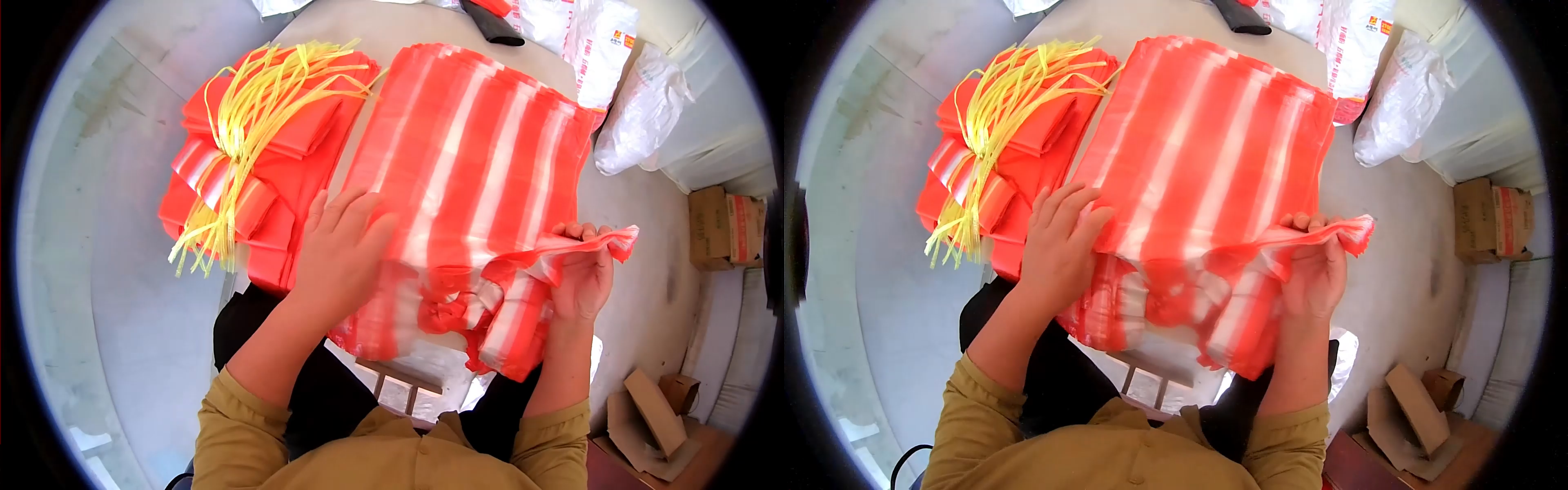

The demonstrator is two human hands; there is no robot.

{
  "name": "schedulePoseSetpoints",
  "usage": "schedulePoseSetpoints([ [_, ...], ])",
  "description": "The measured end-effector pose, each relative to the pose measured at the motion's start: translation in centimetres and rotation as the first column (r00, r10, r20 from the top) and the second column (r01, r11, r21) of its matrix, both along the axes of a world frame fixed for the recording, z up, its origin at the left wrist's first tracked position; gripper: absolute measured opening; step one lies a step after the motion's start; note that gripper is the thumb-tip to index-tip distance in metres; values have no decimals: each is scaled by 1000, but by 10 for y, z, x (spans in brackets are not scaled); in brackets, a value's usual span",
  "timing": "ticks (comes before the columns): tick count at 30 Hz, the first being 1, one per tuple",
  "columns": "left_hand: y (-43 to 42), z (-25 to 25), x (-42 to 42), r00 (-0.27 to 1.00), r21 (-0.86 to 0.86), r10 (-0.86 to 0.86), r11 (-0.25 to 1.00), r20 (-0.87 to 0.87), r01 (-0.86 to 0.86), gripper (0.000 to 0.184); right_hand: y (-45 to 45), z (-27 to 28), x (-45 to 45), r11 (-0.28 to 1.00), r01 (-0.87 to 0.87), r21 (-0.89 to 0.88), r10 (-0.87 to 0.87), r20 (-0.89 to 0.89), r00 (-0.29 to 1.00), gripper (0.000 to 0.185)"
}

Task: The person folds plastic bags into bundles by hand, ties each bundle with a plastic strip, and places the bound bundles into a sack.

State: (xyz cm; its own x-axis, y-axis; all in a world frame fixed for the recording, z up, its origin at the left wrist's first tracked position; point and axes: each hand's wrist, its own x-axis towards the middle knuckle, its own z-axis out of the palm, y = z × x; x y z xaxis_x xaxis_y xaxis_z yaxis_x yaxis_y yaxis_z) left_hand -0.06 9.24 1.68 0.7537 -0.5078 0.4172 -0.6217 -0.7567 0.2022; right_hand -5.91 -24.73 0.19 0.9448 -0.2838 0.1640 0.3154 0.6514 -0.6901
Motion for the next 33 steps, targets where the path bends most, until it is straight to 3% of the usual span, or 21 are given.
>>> schedulePoseSetpoints([
  [6,25,6,2,997,-96,39,995,72,-32,27,1,-4,-3,1000,-23,10,23,-6,1000,11],
  [12,55,7,0,987,13,141,990,76,-143,20,-2,-2,-9,999,-7,-53,6,-26,1000,9],
  [15,61,18,2,968,25,175,983,182,-183,26,-8,-5,-13,987,-51,-150,49,-17,999,15],
  [21,45,20,0,989,-174,116,980,87,-99,40,-8,12,-21,871,-206,-446,194,-72,978,27],
  [27,9,22,4,996,-154,-66,985,52,73,47,-2,8,-22,859,-210,-467,234,-7,972,14],
  [29,-9,22,-2,929,-423,-61,900,-366,-108,48,-2,5,-22,863,-213,-457,242,3,970,12],
  [31,-18,23,-2,911,-471,-95,875,-402,-117,48,-3,2,-22,865,-217,-452,241,-4,970,10],
  [33,-24,24,1,989,-326,-126,940,-77,95,47,-3,-2,-20,867,-217,-448,255,24,967,10],
])
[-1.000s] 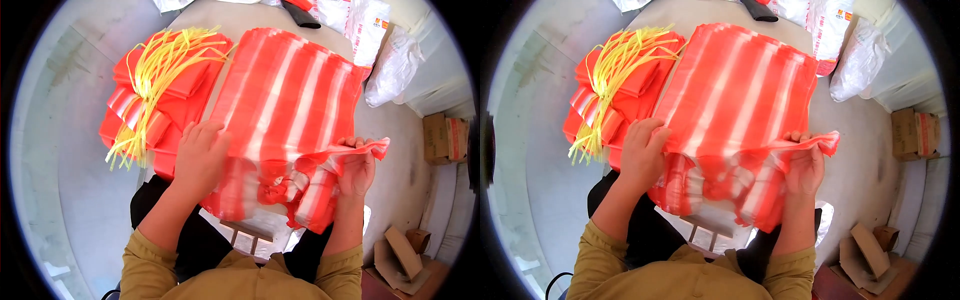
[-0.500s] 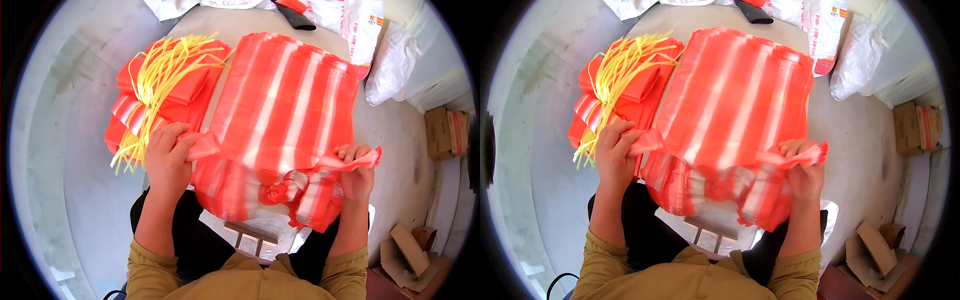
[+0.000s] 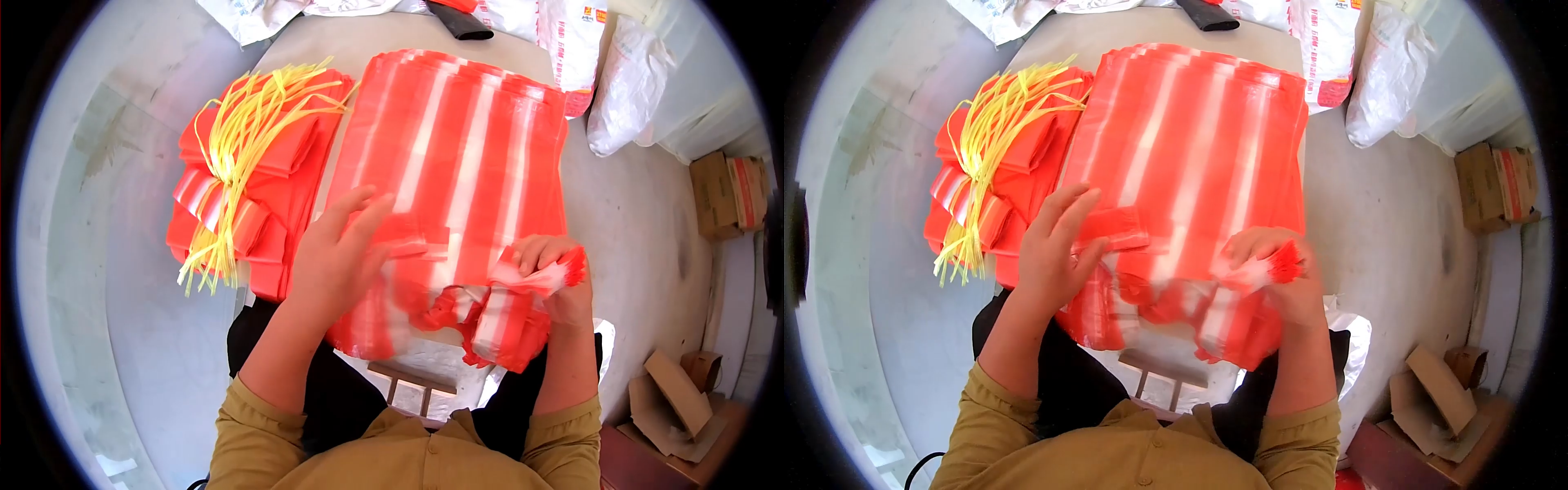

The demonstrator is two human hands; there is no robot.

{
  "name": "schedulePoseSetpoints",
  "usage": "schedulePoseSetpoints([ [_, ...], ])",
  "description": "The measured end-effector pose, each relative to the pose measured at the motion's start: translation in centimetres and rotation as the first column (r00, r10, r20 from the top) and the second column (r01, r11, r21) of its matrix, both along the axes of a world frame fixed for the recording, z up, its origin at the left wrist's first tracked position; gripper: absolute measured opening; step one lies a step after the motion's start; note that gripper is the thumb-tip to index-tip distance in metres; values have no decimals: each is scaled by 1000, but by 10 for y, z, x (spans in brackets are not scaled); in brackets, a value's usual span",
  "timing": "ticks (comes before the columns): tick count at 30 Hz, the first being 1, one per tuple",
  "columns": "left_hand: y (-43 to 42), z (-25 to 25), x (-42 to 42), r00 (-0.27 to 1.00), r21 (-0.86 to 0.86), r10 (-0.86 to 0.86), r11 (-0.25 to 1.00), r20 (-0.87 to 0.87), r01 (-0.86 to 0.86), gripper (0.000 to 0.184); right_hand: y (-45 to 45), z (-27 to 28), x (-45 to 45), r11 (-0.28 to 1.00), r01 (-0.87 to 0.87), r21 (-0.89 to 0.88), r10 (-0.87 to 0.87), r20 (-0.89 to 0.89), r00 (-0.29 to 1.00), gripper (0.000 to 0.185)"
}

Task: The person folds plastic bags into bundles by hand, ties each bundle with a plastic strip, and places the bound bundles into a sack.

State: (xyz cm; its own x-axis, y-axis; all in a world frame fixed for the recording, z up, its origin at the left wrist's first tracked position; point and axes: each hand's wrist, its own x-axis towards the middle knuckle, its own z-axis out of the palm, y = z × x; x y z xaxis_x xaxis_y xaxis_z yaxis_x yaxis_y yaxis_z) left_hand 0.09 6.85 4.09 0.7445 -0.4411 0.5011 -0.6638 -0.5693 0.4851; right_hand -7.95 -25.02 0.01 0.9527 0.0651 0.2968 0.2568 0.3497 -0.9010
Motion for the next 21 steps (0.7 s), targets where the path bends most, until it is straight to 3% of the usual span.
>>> schedulePoseSetpoints([
  [6,12,-9,9,992,140,107,985,-66,-97,39,5,9,-3,1000,0,-3,0,-26,1000,9],
  [10,13,-25,14,992,148,13,989,-123,5,29,5,12,-3,1000,5,-27,-6,-45,999,8],
  [13,3,-29,13,990,132,-59,988,-129,76,25,12,18,-7,987,129,-96,-145,-184,972,12],
  [16,-3,-32,14,990,139,-98,984,-101,112,25,10,15,-9,974,119,-191,-176,-318,932,26],
  [21,-9,-36,15,987,107,-143,983,-71,150,25,39,38,11,811,3,-585,-71,-92,993,31],
])
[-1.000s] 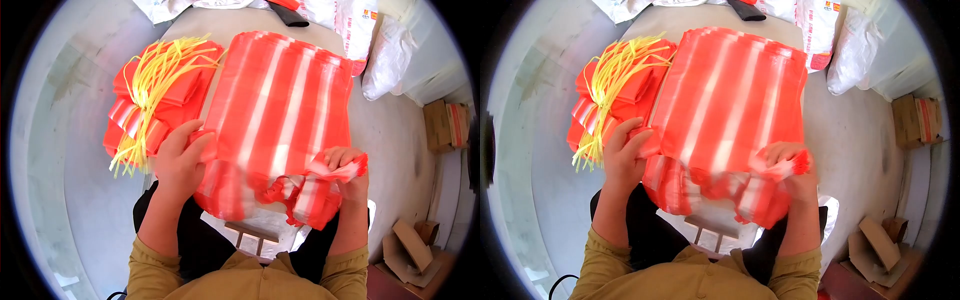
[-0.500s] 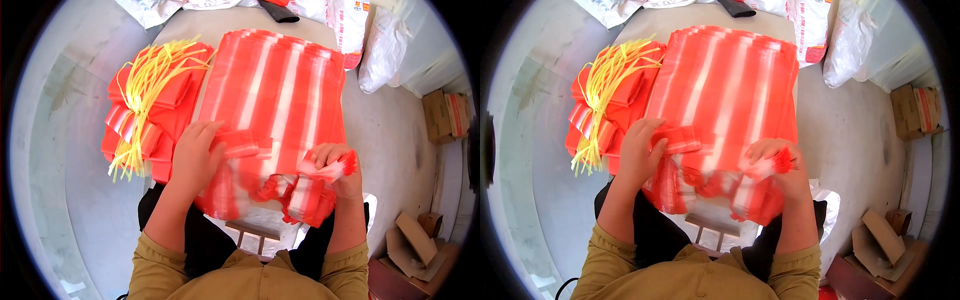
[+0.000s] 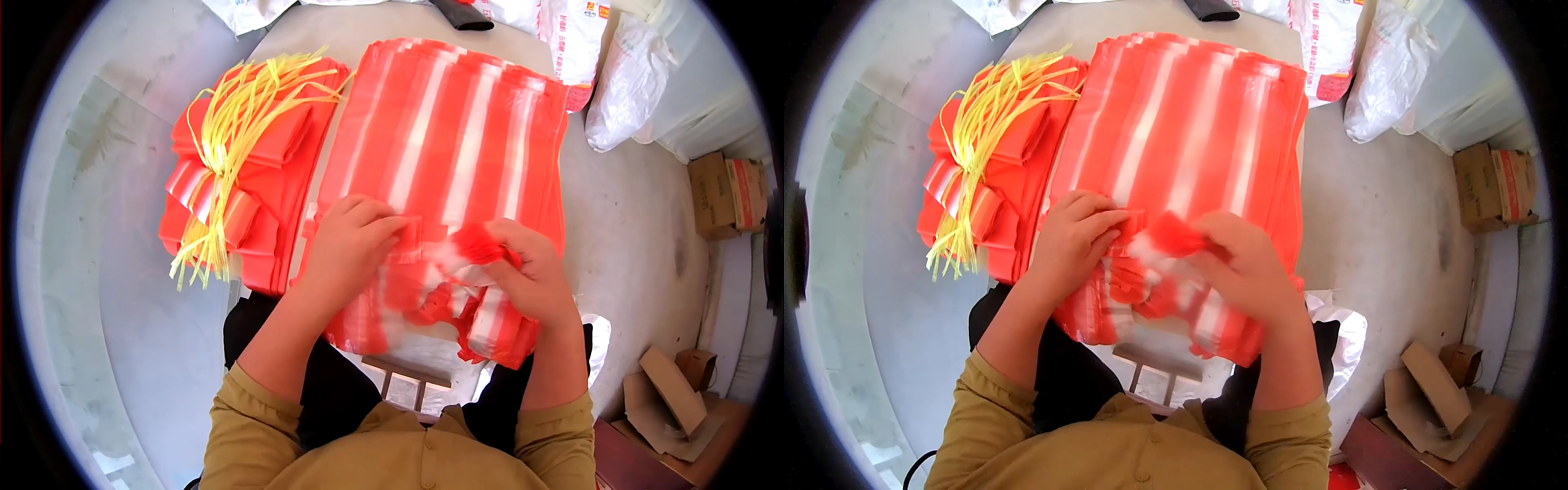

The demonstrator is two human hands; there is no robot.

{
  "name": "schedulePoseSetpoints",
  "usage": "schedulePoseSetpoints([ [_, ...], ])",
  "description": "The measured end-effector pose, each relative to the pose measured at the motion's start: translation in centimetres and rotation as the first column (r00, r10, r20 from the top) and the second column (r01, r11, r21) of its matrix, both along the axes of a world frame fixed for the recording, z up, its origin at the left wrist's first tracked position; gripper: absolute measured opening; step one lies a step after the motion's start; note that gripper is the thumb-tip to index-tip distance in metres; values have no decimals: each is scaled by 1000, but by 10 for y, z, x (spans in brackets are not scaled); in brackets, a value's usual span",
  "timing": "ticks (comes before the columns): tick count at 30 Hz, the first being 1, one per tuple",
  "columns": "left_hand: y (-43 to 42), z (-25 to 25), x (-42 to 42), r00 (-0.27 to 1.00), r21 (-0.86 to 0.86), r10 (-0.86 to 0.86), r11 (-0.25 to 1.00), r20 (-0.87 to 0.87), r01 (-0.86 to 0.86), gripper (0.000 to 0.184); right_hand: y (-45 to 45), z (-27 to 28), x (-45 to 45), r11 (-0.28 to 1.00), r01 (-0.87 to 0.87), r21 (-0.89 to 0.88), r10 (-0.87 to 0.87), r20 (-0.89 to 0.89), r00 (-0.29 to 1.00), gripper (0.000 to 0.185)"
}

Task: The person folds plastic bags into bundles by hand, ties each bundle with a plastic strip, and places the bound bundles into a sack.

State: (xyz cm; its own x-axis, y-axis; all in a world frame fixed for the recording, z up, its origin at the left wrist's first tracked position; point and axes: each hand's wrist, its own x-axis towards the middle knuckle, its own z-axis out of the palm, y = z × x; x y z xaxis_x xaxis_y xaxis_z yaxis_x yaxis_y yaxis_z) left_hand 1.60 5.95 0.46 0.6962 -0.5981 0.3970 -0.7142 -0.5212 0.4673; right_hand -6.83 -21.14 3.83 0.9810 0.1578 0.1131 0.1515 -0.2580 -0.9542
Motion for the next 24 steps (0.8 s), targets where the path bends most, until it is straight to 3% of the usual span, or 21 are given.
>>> schedulePoseSetpoints([
  [3,-6,-3,3,998,-45,-28,999,59,31,29,17,-6,15,980,-78,-183,105,146,984,32],
  [6,-8,-4,2,997,-49,20,999,-70,-23,32,35,-6,23,933,-64,-354,140,194,971,30],
  [9,-4,3,0,910,-154,40,982,-412,-113,38,42,-17,25,897,-11,-442,120,220,968,34],
  [10,-3,4,0,906,-178,20,978,-422,-105,38,43,-23,25,889,8,-457,112,235,966,37],
  [12,1,6,0,898,-227,-14,969,-441,-96,41,45,-27,25,877,45,-478,101,275,956,37],
  [18,-5,2,-2,977,-88,9,996,-214,-28,41,52,-32,27,816,114,-567,110,346,932,36],
  [22,-5,-1,0,971,-94,11,995,-239,-35,37,54,-16,18,844,168,-509,83,433,898,30],
  [24,-4,-2,3,970,-101,-12,995,-241,-13,34,50,-9,11,834,-2,-551,234,351,906,28],
])
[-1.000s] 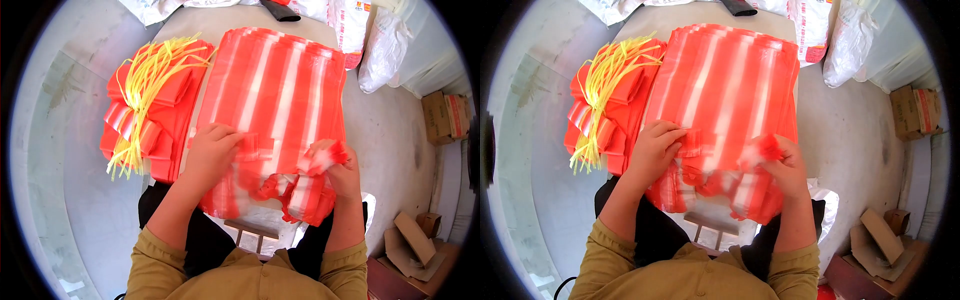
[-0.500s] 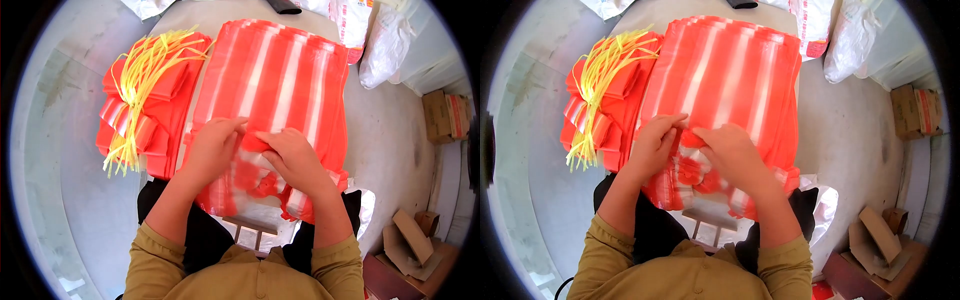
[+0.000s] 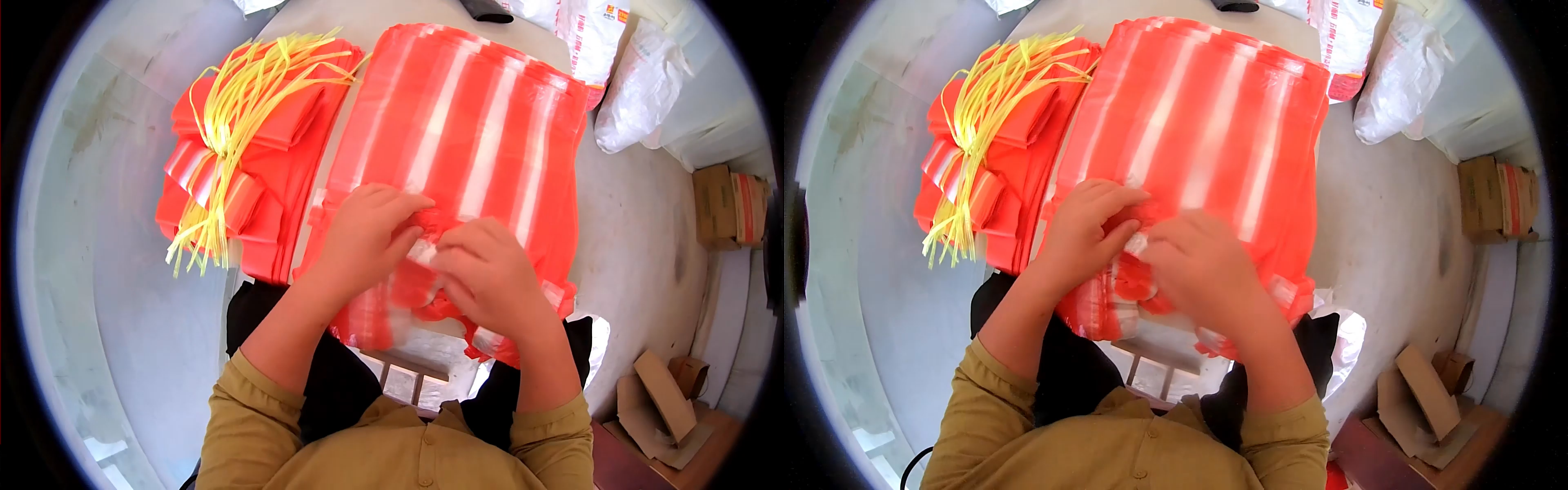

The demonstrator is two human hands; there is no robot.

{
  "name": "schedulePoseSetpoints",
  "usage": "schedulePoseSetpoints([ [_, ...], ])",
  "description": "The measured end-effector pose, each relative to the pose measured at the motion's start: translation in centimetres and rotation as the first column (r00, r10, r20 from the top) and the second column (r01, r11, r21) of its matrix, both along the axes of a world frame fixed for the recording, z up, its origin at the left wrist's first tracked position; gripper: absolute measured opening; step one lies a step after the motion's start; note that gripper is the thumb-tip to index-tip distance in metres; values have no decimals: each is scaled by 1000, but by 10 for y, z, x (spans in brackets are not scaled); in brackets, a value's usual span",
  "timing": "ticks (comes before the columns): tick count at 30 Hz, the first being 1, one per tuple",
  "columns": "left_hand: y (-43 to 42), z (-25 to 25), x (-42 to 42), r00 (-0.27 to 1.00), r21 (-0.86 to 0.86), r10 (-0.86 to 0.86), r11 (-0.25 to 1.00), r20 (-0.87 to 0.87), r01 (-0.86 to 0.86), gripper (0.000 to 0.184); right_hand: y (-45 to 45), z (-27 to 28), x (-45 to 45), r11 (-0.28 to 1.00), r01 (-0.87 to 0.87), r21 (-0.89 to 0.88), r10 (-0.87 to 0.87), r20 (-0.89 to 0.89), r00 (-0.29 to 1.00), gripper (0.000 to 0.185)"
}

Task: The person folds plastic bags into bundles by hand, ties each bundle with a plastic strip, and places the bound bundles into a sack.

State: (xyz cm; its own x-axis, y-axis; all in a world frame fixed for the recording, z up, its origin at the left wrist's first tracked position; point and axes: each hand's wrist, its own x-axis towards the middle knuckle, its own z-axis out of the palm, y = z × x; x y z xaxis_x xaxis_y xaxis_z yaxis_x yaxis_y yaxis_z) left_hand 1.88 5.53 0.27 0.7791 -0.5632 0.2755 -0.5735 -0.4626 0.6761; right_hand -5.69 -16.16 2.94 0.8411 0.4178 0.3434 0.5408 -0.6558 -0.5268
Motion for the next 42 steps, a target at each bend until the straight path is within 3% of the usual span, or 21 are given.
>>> schedulePoseSetpoints([
  [1,0,-1,0,1000,-15,1,1000,24,0,32,0,1,-3,997,-75,-19,75,-42,996,27],
  [7,0,-2,3,997,-62,-79,995,15,80,23,14,-29,-13,971,-9,-238,57,195,979,18],
  [10,1,-8,3,994,-57,-103,993,31,105,21,15,-20,-14,960,-42,-277,94,178,979,16],
  [16,6,-9,6,990,-43,-119,992,70,123,25,11,-29,-12,993,-28,-111,48,192,980,17],
  [19,10,-7,8,989,-41,-144,989,36,145,26,12,-21,-13,983,125,135,-125,-9,992,15],
  [22,13,-3,10,986,-16,-166,986,18,167,25,13,-20,-14,889,340,308,-256,-280,925,10],
  [31,14,10,7,981,-96,-194,976,30,196,21,10,-28,-8,876,400,268,-301,-344,889,7],
  [34,9,-2,10,983,-95,-172,980,69,178,18,12,-22,-7,885,418,206,-349,-300,888,12],
  [37,5,-2,8,989,-66,-123,990,79,128,17,8,-16,-8,985,163,51,-168,101,981,20],
  [40,3,-2,6,996,-41,-69,997,49,71,15,16,-16,-5,996,42,-82,-24,208,978,28],
  [42,3,-1,6,1000,-18,-24,1000,7,24,14,15,-26,-3,987,84,-134,-57,192,980,33],
])
